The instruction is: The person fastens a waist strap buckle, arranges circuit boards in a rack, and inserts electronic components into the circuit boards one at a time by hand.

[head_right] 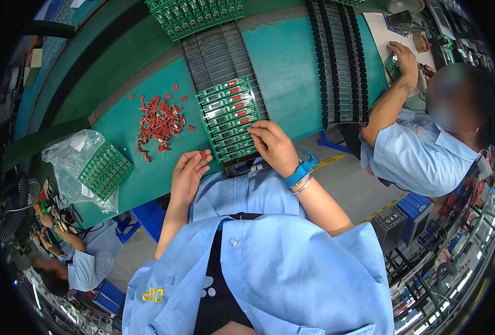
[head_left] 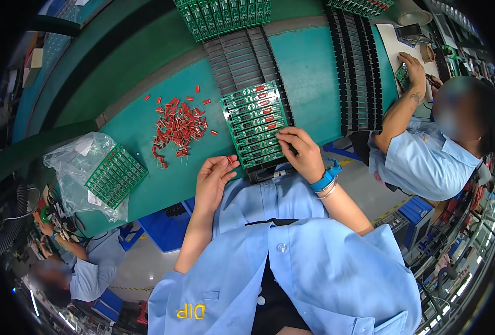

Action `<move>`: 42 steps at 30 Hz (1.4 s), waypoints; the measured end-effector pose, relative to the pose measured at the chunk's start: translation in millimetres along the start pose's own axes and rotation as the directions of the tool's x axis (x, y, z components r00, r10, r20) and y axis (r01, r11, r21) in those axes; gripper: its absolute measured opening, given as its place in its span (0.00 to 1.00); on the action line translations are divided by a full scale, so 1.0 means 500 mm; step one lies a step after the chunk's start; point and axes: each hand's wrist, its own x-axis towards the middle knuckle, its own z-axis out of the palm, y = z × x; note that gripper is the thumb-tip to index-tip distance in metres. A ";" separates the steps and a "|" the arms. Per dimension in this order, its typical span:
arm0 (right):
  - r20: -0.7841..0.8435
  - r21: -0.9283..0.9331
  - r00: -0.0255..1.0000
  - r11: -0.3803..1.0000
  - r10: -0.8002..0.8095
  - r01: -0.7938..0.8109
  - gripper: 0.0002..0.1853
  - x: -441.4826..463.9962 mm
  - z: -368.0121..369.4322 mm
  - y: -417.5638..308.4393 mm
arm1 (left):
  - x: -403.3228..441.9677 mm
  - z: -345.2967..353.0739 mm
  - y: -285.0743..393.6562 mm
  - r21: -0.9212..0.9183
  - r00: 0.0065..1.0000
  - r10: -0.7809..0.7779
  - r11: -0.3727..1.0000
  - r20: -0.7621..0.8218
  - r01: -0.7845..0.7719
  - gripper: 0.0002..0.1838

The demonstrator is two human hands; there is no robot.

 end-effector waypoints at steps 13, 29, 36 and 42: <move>0.016 -0.092 0.995 0.991 -0.095 0.096 0.12 0.008 -0.001 0.002 | 0.017 0.018 -0.019 0.170 0.993 0.100 0.982 -0.070 -0.087 0.08; 0.047 -0.038 0.998 0.998 -0.045 0.047 0.11 0.012 0.010 0.008 | 0.025 0.016 -0.024 0.227 0.998 0.029 0.974 -0.063 -0.014 0.09; 0.081 -0.091 0.994 0.993 -0.068 0.075 0.12 0.018 0.008 0.004 | 0.026 0.005 -0.028 0.284 0.997 0.052 0.958 -0.050 -0.036 0.10; 0.086 -0.152 0.982 0.971 -0.171 0.182 0.04 0.008 0.011 0.034 | 0.022 0.000 -0.012 0.473 0.970 0.239 0.850 0.046 -0.232 0.05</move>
